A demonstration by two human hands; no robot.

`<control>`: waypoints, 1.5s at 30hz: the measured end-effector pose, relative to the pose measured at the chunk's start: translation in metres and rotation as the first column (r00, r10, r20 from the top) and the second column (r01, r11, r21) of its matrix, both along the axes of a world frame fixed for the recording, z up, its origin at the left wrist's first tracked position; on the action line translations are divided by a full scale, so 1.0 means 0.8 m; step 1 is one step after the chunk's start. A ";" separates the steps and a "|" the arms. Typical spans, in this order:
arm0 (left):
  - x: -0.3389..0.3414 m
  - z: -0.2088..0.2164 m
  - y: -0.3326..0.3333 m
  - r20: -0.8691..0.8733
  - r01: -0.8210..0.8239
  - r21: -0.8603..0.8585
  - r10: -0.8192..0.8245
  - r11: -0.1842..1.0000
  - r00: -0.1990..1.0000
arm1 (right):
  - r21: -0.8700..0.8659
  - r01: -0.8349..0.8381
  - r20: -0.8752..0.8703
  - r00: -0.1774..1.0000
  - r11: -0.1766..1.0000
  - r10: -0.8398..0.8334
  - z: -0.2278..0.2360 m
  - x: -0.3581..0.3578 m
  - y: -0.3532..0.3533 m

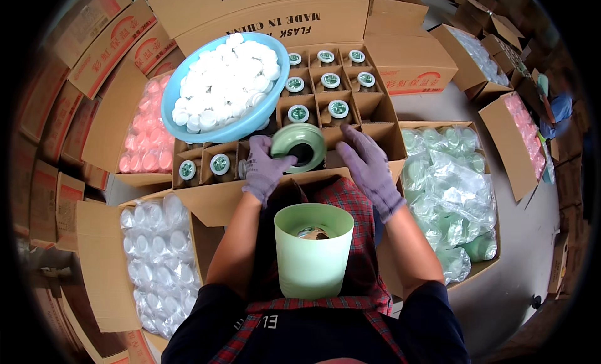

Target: The person assembles light green thermos flasks by inserting metal liners, screwing on lids, and placing stoppers. They then wrap each completed flask in a plastic bag and place it into a cardboard box.

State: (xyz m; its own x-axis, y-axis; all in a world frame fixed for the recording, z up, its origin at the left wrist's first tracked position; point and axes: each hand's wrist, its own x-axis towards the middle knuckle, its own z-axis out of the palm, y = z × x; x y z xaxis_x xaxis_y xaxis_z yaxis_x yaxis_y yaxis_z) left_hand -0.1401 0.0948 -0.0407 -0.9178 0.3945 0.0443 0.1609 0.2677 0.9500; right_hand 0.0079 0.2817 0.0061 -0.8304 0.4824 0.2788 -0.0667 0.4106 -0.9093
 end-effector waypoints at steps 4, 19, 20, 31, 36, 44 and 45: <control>0.028 0.033 -0.014 -0.045 0.076 0.420 -0.063 0.904 0.997 | 0.583 0.072 -0.210 0.976 0.809 0.064 0.022 -0.011 -0.037; 0.017 0.087 -0.055 -0.290 0.623 0.379 -0.552 0.684 0.782 | -0.616 -0.093 0.112 0.973 0.782 0.204 0.040 0.017 -0.025; 0.013 0.093 -0.084 -0.091 0.661 0.365 -0.681 0.656 0.726 | -0.525 0.018 0.165 0.983 0.851 0.081 0.038 0.033 -0.019; 0.046 0.063 -0.080 -0.413 0.872 0.345 -0.778 0.347 0.473 | -0.205 -0.608 -0.396 0.768 0.767 0.504 -0.021 0.064 -0.056; 0.047 0.054 -0.084 -0.442 0.866 0.316 -0.748 0.387 0.495 | -0.130 -0.667 -0.461 0.696 0.734 0.551 -0.026 0.054 -0.046; 0.042 0.044 -0.111 -0.407 0.603 -0.160 -0.609 0.781 0.681 | 0.249 -0.529 -0.185 0.797 0.812 0.575 0.064 0.105 -0.089; 0.036 0.039 -0.111 -0.420 0.452 -0.286 -0.534 0.845 0.733 | 0.222 -0.539 -0.243 0.777 0.813 0.581 0.076 0.110 -0.094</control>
